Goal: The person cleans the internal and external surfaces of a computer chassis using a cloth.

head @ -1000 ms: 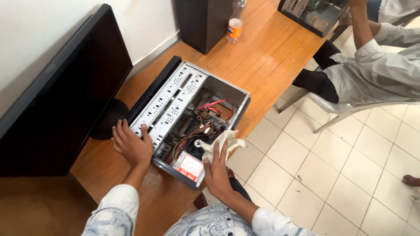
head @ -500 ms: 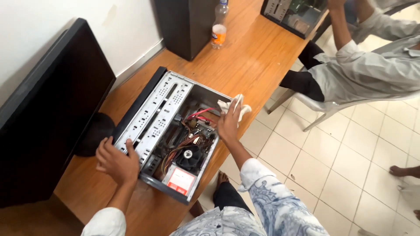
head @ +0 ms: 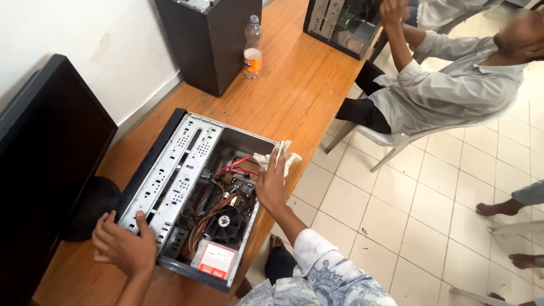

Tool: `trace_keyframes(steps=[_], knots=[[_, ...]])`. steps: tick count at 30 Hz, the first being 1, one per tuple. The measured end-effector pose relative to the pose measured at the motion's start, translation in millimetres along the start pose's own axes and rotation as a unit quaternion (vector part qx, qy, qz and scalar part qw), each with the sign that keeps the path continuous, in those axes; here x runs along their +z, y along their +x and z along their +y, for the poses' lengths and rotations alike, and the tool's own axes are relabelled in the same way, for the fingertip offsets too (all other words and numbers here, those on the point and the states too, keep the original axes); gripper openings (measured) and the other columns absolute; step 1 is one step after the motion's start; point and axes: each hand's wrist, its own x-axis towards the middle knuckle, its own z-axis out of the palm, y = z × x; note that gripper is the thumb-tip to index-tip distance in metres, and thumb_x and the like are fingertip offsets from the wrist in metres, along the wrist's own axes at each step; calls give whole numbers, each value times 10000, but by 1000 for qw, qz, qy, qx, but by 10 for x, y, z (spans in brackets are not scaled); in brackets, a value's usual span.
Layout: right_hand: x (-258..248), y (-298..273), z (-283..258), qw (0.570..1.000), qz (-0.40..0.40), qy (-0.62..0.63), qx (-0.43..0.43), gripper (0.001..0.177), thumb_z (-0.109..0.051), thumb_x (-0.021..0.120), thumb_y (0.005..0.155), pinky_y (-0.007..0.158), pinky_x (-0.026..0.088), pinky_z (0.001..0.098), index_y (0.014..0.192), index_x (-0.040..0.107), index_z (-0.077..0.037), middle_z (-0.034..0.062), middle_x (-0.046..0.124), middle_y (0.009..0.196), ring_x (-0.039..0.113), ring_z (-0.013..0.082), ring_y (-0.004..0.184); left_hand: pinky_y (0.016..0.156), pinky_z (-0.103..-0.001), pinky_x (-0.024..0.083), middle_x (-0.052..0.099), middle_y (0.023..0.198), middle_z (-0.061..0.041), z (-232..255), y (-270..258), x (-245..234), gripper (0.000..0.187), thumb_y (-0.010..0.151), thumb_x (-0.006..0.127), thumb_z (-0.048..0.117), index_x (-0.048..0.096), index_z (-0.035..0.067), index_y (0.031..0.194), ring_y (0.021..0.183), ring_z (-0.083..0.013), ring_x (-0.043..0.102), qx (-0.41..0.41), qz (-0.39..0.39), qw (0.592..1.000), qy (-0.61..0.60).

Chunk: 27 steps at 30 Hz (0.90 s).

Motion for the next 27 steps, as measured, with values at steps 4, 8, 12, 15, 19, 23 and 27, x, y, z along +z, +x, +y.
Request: trace_keyframes(steps=[4, 8, 12, 15, 19, 23, 27], knots=[[-30, -96, -68, 1000, -4, -8, 7, 706, -106, 502, 1033, 1246, 167, 530, 1592, 100, 52, 318, 53, 1676, 95, 514, 1546, 1132, -617, 231, 483, 1494, -174, -15, -9, 16, 569, 1059, 655, 439, 511, -13, 1374, 1494, -387, 356, 4, 3, 1000, -6], [-10, -201, -85, 999, -36, -8, 21, 775, -61, 500, 967, 1235, 149, 536, 1600, 69, 55, 334, 27, 1662, 57, 532, 1537, 1140, -614, 228, 474, 1491, -174, 16, 13, 19, 563, 1079, 636, 449, 507, -7, 1383, 1496, -380, 346, -8, -5, 1000, -4], [-4, -22, -19, 999, -33, -11, 11, 764, -43, 481, 956, 1242, 181, 530, 1604, 88, 46, 343, 40, 1664, 82, 542, 1534, 1127, -622, 206, 445, 1544, -196, -75, 23, 62, 599, 1055, 632, 454, 493, -14, 1402, 1498, -389, 308, -7, -21, 1000, 15], [-69, 104, -11, 996, -67, -10, 50, 765, -48, 506, 964, 1229, 163, 545, 1583, 69, 58, 339, -3, 1669, 66, 543, 1525, 1133, -626, 193, 442, 1541, -189, -70, 8, 47, 590, 1054, 625, 458, 492, -9, 1390, 1499, -389, 297, -19, -35, 999, 6], [-73, -11, -69, 998, -50, -1, 44, 762, -52, 485, 966, 1237, 180, 536, 1598, 73, 51, 327, 11, 1672, 76, 534, 1536, 1128, -624, 195, 436, 1547, -198, -78, 18, 94, 605, 1076, 619, 467, 484, -24, 1401, 1501, -391, 295, -7, -29, 1000, 8], [-21, -146, -29, 997, -74, -13, 35, 775, -107, 516, 990, 1228, 155, 543, 1597, 57, 43, 332, -3, 1657, 40, 527, 1541, 1140, -619, 201, 453, 1520, -176, -29, 39, 44, 588, 1058, 628, 463, 499, -2, 1394, 1500, -375, 315, -19, -24, 1000, 5], [-1, 8, 85, 999, -49, -8, 16, 775, -100, 498, 1001, 1244, 141, 535, 1624, 53, 15, 329, 7, 1665, 48, 517, 1545, 1156, -616, 215, 468, 1494, -160, 3, 2, 18, 577, 1060, 643, 450, 500, 2, 1395, 1512, -370, 335, -17, -17, 1000, -12]])
